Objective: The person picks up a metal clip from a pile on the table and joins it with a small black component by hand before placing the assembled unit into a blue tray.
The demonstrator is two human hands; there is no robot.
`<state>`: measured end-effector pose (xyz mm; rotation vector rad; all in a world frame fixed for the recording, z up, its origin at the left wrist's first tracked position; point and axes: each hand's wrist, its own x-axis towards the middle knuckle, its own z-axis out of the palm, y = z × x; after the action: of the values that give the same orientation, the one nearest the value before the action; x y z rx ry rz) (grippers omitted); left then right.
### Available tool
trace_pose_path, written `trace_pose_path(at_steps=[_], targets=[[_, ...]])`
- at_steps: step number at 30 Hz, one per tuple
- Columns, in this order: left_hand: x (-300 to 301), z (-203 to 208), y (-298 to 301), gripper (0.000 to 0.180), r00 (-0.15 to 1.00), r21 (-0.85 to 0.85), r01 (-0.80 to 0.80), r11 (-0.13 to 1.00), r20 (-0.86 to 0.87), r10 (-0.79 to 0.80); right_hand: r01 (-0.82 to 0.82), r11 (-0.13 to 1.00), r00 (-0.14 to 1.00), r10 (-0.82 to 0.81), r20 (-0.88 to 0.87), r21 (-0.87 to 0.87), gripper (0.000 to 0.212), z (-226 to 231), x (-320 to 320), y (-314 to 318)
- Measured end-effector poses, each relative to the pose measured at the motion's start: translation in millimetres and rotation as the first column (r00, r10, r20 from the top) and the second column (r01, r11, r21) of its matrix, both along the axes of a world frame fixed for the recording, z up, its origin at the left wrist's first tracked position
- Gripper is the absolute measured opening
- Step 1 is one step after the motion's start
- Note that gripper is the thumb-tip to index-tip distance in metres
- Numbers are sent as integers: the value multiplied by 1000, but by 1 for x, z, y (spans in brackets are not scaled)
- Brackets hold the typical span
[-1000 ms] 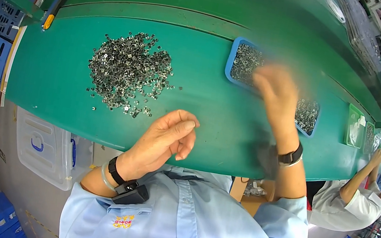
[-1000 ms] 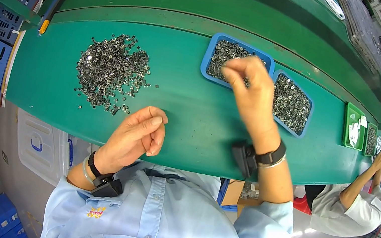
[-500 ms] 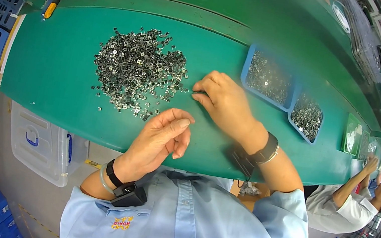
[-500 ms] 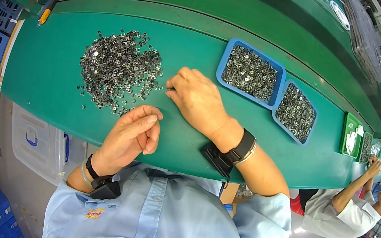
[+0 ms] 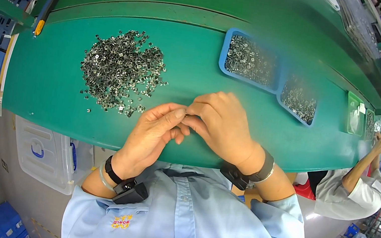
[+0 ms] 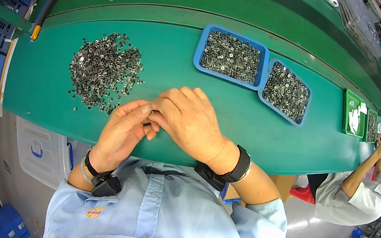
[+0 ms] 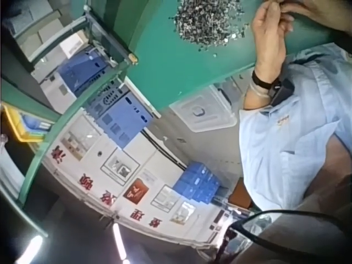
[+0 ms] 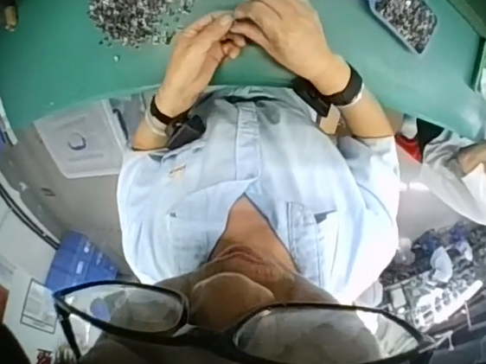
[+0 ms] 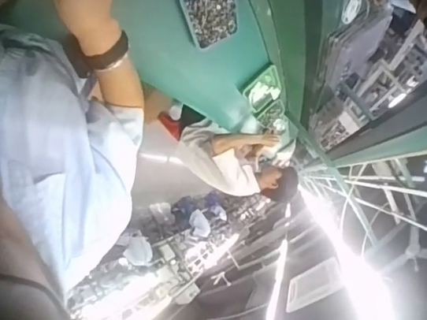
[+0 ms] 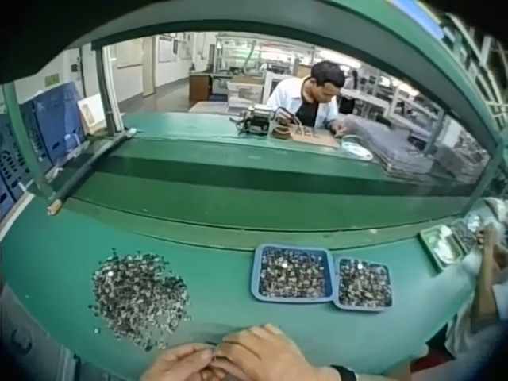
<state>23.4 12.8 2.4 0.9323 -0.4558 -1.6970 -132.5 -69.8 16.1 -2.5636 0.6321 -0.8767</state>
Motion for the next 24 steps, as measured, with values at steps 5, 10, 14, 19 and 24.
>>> trace_pose_path(at_steps=[5, 10, 14, 19, 24], targets=[[-10, 1, -1, 21, 1000, -10, -6, 1000, 2, 6, 29, 998, 997, -32, 63, 47, 21, -2, -11, 7], [-17, 5, -2, 21, 997, -13, -17, 1000, 74, 18, 56, 997, 997, -58, 42, 51, 21, 2, -21, 10], [-21, 11, -2, 20, 998, 1, -35, 999, 42, 35, 62, 998, 990, -64, 124, 17, 21, -4, -23, 9], [-23, 11, -2, 19, 997, -24, -37, 999, 73, 38, 44, 999, 985, -48, 164, 26, 19, -4, -24, 9], [-25, 6, -3, 17, 999, -54, -47, 997, 19, 48, 31, 996, 973, -50, 224, 86, 18, -5, -24, 11]])
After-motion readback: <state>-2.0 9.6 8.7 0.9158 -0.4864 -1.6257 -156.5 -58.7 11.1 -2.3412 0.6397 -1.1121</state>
